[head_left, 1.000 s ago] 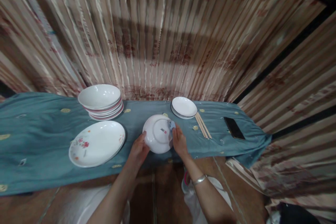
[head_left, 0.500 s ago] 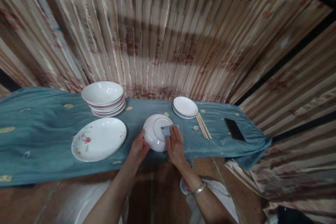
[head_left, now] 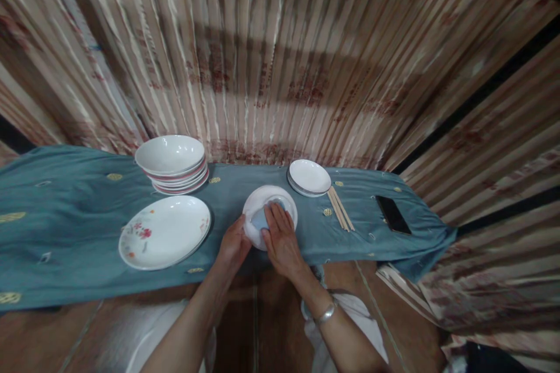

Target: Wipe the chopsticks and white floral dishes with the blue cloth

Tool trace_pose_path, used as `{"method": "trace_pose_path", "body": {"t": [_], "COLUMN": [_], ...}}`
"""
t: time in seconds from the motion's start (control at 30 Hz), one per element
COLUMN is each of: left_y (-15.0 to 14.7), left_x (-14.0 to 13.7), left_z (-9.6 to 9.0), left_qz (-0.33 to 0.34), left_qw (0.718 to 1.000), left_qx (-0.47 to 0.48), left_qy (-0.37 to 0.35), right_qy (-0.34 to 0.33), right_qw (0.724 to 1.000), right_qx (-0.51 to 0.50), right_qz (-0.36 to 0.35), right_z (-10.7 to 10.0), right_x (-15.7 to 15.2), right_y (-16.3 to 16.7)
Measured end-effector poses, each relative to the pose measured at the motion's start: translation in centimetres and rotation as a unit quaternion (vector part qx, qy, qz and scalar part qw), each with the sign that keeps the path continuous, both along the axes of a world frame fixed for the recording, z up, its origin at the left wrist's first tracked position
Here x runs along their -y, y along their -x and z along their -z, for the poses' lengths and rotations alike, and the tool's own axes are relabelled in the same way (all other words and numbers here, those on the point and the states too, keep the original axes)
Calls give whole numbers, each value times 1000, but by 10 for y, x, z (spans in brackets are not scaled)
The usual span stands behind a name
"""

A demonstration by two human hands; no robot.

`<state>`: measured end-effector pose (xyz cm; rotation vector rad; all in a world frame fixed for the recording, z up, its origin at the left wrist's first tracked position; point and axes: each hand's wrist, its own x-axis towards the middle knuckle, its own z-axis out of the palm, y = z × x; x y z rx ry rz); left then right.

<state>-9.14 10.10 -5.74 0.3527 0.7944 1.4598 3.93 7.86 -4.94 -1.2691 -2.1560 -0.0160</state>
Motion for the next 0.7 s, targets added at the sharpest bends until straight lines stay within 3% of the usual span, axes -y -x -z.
{"method": "trace_pose_path", "body": {"t": [0.37,0.7], "left_y": [-3,1], "left_x": [5,1], "left_z": [-13,-2], "left_qz": [1,-9], "left_qw": [999,998], "left_qx": [41,37], "left_qy": [15,46], "right_qy": [-3,-19], "right_qw": [998,999], "right_qx": [20,-32], "right_qz": [67,30], "right_z": [5,24], "right_x": [-15,6], "right_y": [-23,-28]}}
